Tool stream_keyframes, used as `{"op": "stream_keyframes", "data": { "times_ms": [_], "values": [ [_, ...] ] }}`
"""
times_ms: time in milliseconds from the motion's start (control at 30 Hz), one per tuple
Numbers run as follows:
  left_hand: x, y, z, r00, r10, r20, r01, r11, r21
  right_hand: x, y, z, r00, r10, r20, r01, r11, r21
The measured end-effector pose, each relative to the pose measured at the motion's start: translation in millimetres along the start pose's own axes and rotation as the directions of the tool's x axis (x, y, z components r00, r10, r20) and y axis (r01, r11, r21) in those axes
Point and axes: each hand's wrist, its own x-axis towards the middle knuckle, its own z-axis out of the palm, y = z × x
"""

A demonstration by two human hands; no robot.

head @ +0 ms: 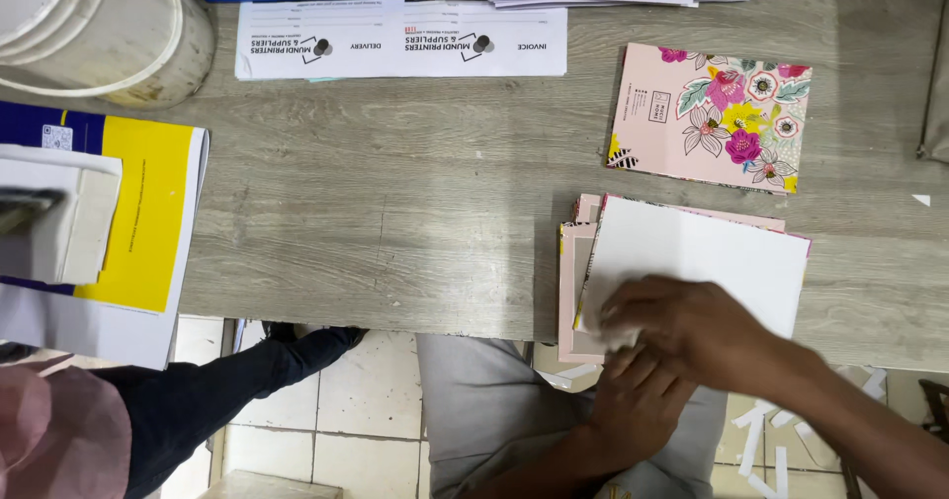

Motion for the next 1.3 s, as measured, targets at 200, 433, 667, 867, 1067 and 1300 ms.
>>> {"op": "stream_keyframes", "data": {
  "times_ms": [200, 433, 667, 867, 1067, 1300],
  "values": [
    [19.2, 1.2, -18.4, 1.000, 0.000, 0.021, 0.000, 0.999, -0.037, 11.5, -14.1, 10.9, 0.943, 0.323, 0.076, -0.285, 0.905, -0.315],
    [1.0, -0.2, 14.6, 0.923, -0.083, 0.376, 0.028, 0.988, 0.149, 24.1, -15.4, 4.1, 0.954, 0.247, 0.172, -0.203, 0.950, -0.237],
    [46.1, 7.5, -35.6, 0.999, 0.011, 0.037, -0.016, 0.990, 0.140, 76.1, 41.2, -25.2, 0.886, 0.254, -0.388, -0.326, 0.937, -0.130],
    [46.8, 12.8, -37.2, 0.999, -0.031, 0.034, 0.027, 0.993, 0.111, 78.1, 27.5, -12.2, 0.769, 0.325, -0.550, -0.393, 0.920, -0.007],
    [33.5, 14.0, -33.9, 0.991, -0.058, 0.118, 0.059, 0.998, -0.003, 43.6, 61.1, -38.3, 0.561, 0.311, -0.767, -0.459, 0.888, 0.024],
    [36.6, 20.6, -28.3, 0.997, -0.079, -0.010, 0.080, 0.997, 0.020, -64.3, -15.0, -3.6, 0.052, 0.671, -0.740, -0.425, 0.685, 0.591]
  ]
}}
